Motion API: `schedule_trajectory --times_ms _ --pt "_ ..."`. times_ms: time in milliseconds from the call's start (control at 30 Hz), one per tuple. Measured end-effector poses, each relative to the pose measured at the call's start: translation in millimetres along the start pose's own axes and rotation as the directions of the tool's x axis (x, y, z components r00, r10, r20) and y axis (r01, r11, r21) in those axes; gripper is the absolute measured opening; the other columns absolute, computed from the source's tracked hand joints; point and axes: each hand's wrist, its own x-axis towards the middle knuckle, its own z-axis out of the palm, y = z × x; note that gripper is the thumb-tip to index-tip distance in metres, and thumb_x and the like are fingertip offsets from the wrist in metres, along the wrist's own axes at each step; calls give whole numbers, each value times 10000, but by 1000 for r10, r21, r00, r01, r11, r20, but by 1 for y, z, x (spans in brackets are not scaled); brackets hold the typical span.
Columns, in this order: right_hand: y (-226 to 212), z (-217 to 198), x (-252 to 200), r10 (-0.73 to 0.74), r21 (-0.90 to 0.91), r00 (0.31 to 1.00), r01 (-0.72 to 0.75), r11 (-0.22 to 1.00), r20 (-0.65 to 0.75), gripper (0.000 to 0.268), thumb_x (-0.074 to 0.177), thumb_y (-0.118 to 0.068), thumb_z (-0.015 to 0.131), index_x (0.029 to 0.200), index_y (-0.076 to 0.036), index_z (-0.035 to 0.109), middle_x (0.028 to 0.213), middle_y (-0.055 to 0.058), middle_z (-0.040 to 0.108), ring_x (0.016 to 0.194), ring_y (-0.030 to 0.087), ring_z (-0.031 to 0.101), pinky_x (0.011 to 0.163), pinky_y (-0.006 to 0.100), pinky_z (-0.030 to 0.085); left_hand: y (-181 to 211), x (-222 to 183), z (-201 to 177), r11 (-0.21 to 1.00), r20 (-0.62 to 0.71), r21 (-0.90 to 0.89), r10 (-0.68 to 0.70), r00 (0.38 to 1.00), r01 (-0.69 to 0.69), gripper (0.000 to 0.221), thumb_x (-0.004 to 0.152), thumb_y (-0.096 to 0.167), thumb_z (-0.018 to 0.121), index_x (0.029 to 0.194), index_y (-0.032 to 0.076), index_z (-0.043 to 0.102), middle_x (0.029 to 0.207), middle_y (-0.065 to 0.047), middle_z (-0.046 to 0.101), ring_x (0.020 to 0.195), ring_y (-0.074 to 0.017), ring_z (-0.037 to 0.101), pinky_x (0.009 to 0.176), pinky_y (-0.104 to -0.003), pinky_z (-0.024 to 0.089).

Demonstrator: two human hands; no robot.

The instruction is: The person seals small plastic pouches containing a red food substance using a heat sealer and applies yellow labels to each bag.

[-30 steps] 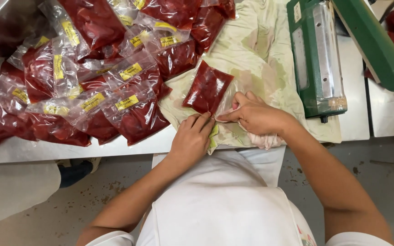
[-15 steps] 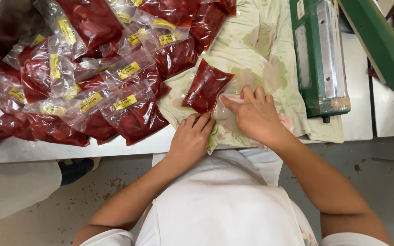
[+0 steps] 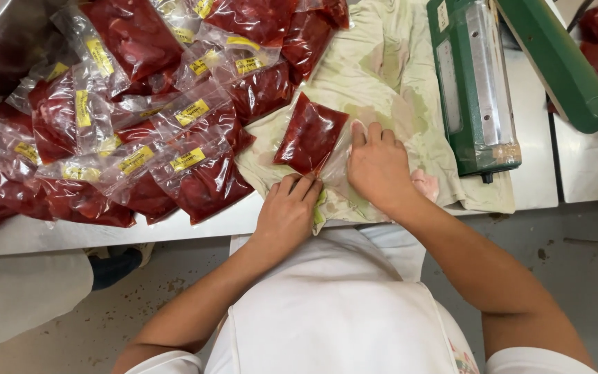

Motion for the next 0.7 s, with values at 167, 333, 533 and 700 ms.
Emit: schedule_trajectory --times_ms 167,333,533,700 --pt "46 -4 6 72 54 980 -63 997 -186 385 818 -238 679 1108 12 714 919 150 584 789 367 659 642 456 546 -1 6 8 998 -16 -44 -44 999 43 296 885 162 609 1166 99 677 1103 -78 604 1055 -295 553 811 -384 453" --pt "55 -73 17 134 -47 928 -160 986 -347 715 941 -297 826 1466 9 449 1218 248 477 990 395 465 794 474 459 3 37 22 997 -40 55 -53 998 55 352 828 344 767 1061 125 622 1001 -98 538 879 -325 491 698 -456 418" --pt "11 -14 -9 14 791 791 -611 12 611 364 1042 -312 560 1201 -2 455 955 220 710 769 283 747 650 368 649 5 63 -2 981 -323 -195 -54 945 -10 103 870 155 686 826 96 614 827 -37 499 810 -280 536 660 -389 400" --pt "-2 9 23 319 884 829 -463 -71 460 70 920 -143 691 875 -89 697 690 -28 554 599 89 521 478 223 393 11 75 -29 855 -314 -514 -117 942 -65 178 891 304 742 974 149 714 1077 -55 622 1017 -314 594 861 -422 441"
